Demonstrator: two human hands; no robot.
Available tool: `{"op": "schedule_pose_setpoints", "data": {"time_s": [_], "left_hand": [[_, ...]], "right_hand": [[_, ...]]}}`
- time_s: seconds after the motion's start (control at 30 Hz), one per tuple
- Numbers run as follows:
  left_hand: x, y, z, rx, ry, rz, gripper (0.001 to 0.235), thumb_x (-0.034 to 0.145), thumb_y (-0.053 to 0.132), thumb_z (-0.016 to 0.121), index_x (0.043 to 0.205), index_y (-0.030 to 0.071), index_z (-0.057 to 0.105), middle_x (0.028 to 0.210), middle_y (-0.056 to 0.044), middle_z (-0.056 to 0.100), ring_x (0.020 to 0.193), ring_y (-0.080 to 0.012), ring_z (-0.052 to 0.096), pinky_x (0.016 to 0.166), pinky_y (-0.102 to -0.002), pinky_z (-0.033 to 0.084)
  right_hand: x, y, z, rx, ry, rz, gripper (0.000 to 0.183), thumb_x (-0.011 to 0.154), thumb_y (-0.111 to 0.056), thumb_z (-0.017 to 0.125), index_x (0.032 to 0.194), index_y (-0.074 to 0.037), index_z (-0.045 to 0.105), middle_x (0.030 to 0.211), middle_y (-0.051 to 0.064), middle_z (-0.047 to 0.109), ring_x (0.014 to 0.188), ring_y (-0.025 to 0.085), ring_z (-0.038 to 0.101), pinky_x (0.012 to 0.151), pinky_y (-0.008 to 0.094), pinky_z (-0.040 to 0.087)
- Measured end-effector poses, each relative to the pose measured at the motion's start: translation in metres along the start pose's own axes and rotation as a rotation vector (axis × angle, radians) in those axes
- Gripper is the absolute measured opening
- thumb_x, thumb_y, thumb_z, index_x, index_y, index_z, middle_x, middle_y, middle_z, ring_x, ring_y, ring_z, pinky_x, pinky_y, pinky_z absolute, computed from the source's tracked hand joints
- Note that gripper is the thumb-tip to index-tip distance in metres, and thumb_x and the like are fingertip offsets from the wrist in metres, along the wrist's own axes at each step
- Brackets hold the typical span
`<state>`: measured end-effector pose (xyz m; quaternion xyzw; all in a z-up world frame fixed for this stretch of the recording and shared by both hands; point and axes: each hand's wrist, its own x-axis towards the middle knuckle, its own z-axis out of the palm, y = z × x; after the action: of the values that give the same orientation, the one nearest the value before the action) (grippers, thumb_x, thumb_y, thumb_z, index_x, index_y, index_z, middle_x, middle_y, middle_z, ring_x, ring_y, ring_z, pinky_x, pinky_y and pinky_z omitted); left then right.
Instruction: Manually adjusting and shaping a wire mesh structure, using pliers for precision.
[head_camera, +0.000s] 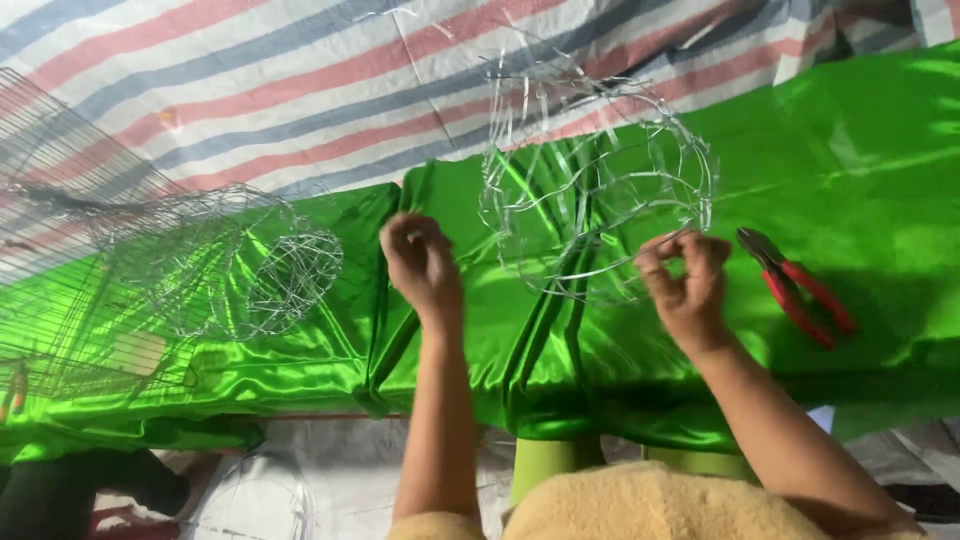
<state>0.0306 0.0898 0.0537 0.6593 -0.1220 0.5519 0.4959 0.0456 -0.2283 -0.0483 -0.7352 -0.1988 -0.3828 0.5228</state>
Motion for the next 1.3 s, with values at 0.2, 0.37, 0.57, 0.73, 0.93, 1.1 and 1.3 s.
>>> {"op": "schedule_pose_setpoints", "data": {"time_s": [0.2,0.37,0.57,0.73,0.93,1.1,1.3], "left_hand": [[-0.038,-0.150,-0.017,0.800,-0.598,-0.446,0.034,0.102,0.036,0.059,0.127,0.016,0.070,0.113,-0.020,0.072,0.111,-0.0442,0.066,0.092,-0.067,0.051],[-0.032,-0.166,-0.022,0.956,-1.029,-0.377,0.054,0.099,0.052,0.042,0.150,0.033,0.048,0.162,-0.001,0.039,0.152,-0.0321,0.027,0.118,-0.062,0.017],[-0.017,-0.197,-0.063,1.163,-0.931,-0.314,0.055,0.099,0.040,0.048,0.152,0.025,0.045,0.159,-0.011,0.041,0.146,-0.0354,0.035,0.113,-0.059,0.028],[-0.035,-0.097,-0.038,1.089,-0.920,-0.395,0.048,0.100,0.044,0.047,0.147,0.031,0.049,0.159,-0.009,0.042,0.149,-0.0395,0.031,0.112,-0.074,0.022],[-0.051,-0.088,-0.046,0.757,-0.475,-0.109,0.046,0.095,0.020,0.070,0.140,0.015,0.063,0.129,-0.015,0.066,0.120,-0.0380,0.064,0.089,-0.058,0.057],[-0.104,0.010,0.009,0.293,-0.096,0.203,0.022,0.093,0.015,0.069,0.113,0.006,0.067,0.104,-0.015,0.065,0.099,-0.0387,0.062,0.093,-0.052,0.049],[-0.120,0.081,0.068,0.300,-0.276,0.265,0.046,0.096,0.039,0.067,0.131,0.009,0.067,0.123,-0.010,0.067,0.120,-0.0324,0.059,0.112,-0.049,0.041]], "right_hand": [[0.043,-0.054,-0.021,0.453,0.134,0.251,0.011,0.111,-0.012,0.054,0.105,-0.004,0.049,0.090,0.014,0.062,0.085,0.024,0.064,0.087,0.039,0.052],[0.057,-0.060,-0.046,0.366,0.268,0.305,0.013,0.100,-0.011,0.037,0.098,-0.013,0.050,0.087,0.007,0.061,0.076,0.018,0.058,0.075,0.034,0.052],[0.043,-0.038,-0.046,0.494,0.319,0.336,0.013,0.098,-0.011,0.035,0.096,-0.017,0.047,0.086,0.007,0.056,0.072,0.017,0.052,0.075,0.035,0.053],[0.033,-0.015,-0.022,0.523,0.281,0.311,0.004,0.092,-0.016,0.040,0.091,-0.013,0.043,0.073,0.009,0.051,0.065,0.020,0.049,0.069,0.035,0.046],[0.014,-0.005,0.000,0.574,0.340,0.169,0.010,0.095,-0.019,0.048,0.088,-0.013,0.043,0.068,0.008,0.050,0.064,0.022,0.049,0.074,0.039,0.047],[-0.001,-0.027,-0.002,0.504,0.290,0.099,0.015,0.098,-0.022,0.055,0.095,-0.015,0.043,0.081,0.007,0.054,0.085,0.025,0.056,0.091,0.042,0.048],[-0.023,-0.038,-0.001,0.368,0.185,-0.066,0.019,0.100,-0.017,0.059,0.097,-0.012,0.042,0.087,0.009,0.054,0.094,0.029,0.057,0.096,0.048,0.047]]}}
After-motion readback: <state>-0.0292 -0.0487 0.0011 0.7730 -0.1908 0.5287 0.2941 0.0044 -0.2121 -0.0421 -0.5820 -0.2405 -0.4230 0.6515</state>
